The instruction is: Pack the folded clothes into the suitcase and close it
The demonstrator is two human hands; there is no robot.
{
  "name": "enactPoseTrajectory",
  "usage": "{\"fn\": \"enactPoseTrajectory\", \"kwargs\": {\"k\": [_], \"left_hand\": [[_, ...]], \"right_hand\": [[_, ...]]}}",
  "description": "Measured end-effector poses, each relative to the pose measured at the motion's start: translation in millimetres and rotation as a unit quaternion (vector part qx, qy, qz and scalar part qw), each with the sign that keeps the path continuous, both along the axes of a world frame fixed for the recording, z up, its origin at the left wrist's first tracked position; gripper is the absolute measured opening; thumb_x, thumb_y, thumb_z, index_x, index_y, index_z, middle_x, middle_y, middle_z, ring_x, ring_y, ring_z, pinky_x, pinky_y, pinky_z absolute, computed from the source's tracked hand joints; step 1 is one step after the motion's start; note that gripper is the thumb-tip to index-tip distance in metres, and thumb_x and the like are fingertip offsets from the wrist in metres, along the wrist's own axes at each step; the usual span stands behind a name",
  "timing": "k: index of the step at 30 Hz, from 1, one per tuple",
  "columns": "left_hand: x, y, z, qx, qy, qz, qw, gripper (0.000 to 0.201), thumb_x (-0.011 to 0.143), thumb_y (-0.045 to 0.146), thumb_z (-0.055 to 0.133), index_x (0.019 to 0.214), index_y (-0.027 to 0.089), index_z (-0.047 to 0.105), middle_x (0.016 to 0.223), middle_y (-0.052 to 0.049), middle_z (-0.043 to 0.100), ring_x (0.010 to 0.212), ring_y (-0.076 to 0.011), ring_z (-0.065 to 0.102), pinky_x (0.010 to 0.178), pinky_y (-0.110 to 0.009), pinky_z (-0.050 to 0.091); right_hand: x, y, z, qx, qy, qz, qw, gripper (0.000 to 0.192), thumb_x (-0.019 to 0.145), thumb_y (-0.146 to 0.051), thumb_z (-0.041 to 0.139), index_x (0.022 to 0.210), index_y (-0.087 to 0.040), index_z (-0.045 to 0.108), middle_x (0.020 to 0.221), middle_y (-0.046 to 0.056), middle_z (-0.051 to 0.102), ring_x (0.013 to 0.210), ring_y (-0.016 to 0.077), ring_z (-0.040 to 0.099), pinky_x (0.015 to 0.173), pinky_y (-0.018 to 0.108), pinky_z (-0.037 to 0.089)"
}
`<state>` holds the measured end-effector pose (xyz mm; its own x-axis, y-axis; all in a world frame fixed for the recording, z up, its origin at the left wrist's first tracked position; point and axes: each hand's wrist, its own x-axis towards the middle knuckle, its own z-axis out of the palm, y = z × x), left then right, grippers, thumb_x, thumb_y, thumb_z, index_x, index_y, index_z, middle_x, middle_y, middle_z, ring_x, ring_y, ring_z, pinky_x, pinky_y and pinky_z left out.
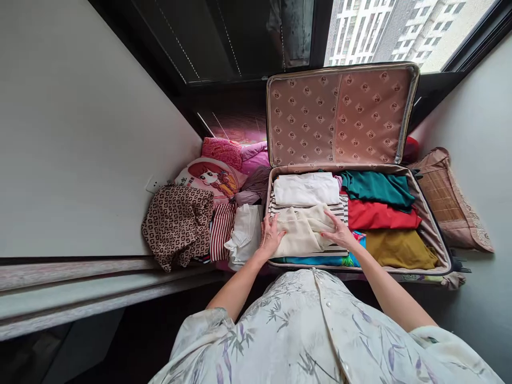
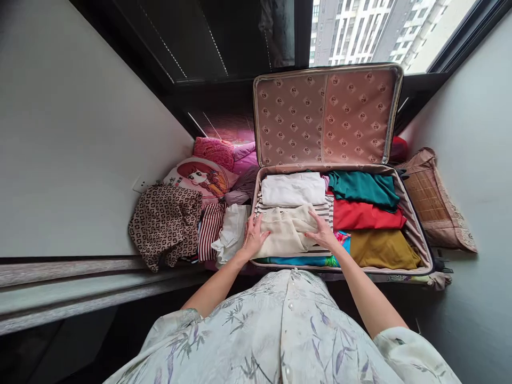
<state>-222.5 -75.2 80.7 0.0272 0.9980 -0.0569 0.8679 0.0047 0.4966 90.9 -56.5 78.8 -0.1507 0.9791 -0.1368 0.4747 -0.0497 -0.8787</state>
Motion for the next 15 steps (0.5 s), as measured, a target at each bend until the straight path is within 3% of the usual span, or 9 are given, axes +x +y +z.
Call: {"fn": "enactPoseTrajectory", "kwargs": {"k": [2, 5, 8, 10, 12, 15], "left_hand": [[3.3, 1.2, -3.7, -0.004, -0.039, 0.017, 0.999, 0.075, 0.081, 0.015, 0.077, 0.15, 0.017, 0.047, 0.143, -0.016, 0.054, 0.128, -0.028, 0.059, 0.114, -0.042, 0.046], [1.9, -1.9, -5.3, -0.012, -0.096, 0.018, 0.995, 0.057, 0.08, 0.008, 0.074, 0.134, 0.019, 0.058, 0.121, -0.01, 0.068, 0.114, -0.026, 0.066, 0.105, -0.039, 0.052], [-7.9, -10.6, -5.0, 0.005, -0.122, 0.034, 0.992, 0.035, 0.08, 0.007, 0.07, 0.112, 0.02, 0.065, 0.108, -0.008, 0.071, 0.101, -0.0248, 0.069, 0.094, -0.036, 0.055], [-16.0, -18.0, -5.2, 0.027, -0.117, 0.054, 0.991, 0.028, 0.079, 0.004, 0.065, 0.103, 0.02, 0.064, 0.104, -0.008, 0.071, 0.098, -0.0247, 0.069, 0.091, -0.036, 0.055], [-22.3, -25.4, -5.4, 0.038, -0.098, 0.081, 0.991, 0.027, 0.078, 0.002, 0.062, 0.099, 0.019, 0.063, 0.101, -0.009, 0.069, 0.097, -0.0252, 0.068, 0.089, -0.036, 0.055], [-23.8, -34.5, -2.7, 0.043, -0.063, 0.113, 0.991, 0.033, 0.079, 0.0, 0.056, 0.107, 0.018, 0.062, 0.101, -0.01, 0.067, 0.098, -0.0262, 0.067, 0.091, -0.039, 0.054]], "right_hand": [[10.1, 4.5, -4.7, 0.013, -0.095, 0.052, 0.994, 0.061, 0.073, -0.031, 0.077, 0.132, -0.025, 0.065, 0.14, 0.011, 0.055, 0.13, 0.0294, 0.057, 0.111, 0.043, 0.046], [11.5, 11.5, -11.7, 0.042, -0.216, 0.085, 0.972, 0.037, 0.072, -0.031, 0.076, 0.108, -0.021, 0.071, 0.144, 0.014, 0.048, 0.126, 0.0319, 0.055, 0.104, 0.043, 0.05], [4.2, 15.9, -17.1, 0.056, -0.243, 0.08, 0.965, 0.023, 0.076, -0.038, 0.07, 0.09, -0.019, 0.069, 0.137, 0.017, 0.054, 0.115, 0.033, 0.056, 0.099, 0.046, 0.049], [3.4, 15.5, -19.8, 0.064, -0.167, 0.04, 0.983, 0.024, 0.08, -0.041, 0.062, 0.088, -0.019, 0.067, 0.127, 0.016, 0.061, 0.108, 0.03, 0.057, 0.096, 0.044, 0.049], [9.1, 12.5, -22.0, 0.041, -0.065, -0.053, 0.996, 0.031, 0.084, -0.046, 0.053, 0.092, -0.019, 0.066, 0.11, 0.012, 0.066, 0.096, 0.0252, 0.059, 0.086, 0.038, 0.05], [24.1, 6.4, -24.0, -0.045, -0.011, -0.178, 0.983, 0.037, 0.084, -0.055, 0.048, 0.088, -0.02, 0.061, 0.079, 0.003, 0.062, 0.075, 0.0194, 0.054, 0.069, 0.031, 0.046]]}}
